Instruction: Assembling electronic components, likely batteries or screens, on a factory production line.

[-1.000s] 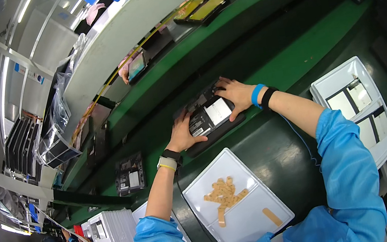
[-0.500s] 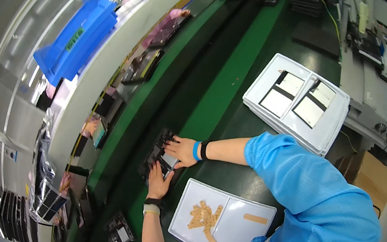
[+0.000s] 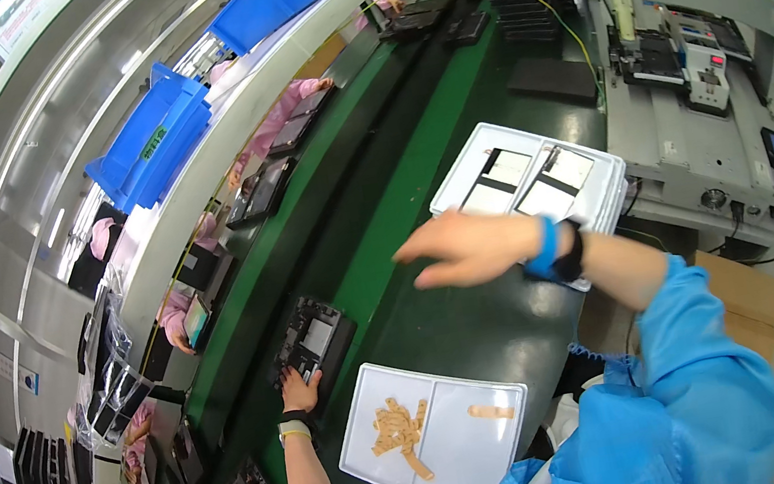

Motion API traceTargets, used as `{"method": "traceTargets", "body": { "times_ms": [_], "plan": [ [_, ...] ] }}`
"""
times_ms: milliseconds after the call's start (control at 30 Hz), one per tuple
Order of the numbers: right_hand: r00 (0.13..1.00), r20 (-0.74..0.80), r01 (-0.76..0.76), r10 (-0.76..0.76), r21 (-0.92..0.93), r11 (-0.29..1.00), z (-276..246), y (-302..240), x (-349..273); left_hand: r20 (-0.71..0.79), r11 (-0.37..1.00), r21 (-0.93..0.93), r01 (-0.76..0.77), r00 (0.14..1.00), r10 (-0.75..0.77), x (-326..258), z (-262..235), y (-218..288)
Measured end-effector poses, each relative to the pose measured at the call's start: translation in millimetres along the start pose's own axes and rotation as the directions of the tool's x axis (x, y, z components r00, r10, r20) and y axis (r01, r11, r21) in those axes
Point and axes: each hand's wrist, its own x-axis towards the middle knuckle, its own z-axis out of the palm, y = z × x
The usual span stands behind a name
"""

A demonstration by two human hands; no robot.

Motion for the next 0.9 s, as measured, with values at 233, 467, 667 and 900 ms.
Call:
{"method": "traceTargets", "body": {
  "times_ms": [233, 467, 667, 900],
  "plan": [
    [0.622, -0.455, -0.781, 0.637, -0.309, 0.542, -112, 156, -241, -0.192, 0.868, -0.341, -0.362, 0.93, 0.313, -19, -81, 163],
    [0.622, -0.546, -0.718, 0.561, -0.112, 0.687, -63, 181, -311, 0.134, 0.773, -0.514, -0.372, 0.855, 0.501, -114, -77, 421],
    [0.617, -0.577, -0.643, 0.535, 0.024, 0.766, -62, 121, -324, -0.043, 0.809, -0.523, -0.267, 0.957, 0.287, -139, 60, 514],
    [0.458, -0.31, -0.623, 0.833, 0.557, 0.55, -72, 142, -368, -0.257, 0.518, -0.805, -0.288, 0.957, 0.132, -146, 67, 534]
  ]
}}
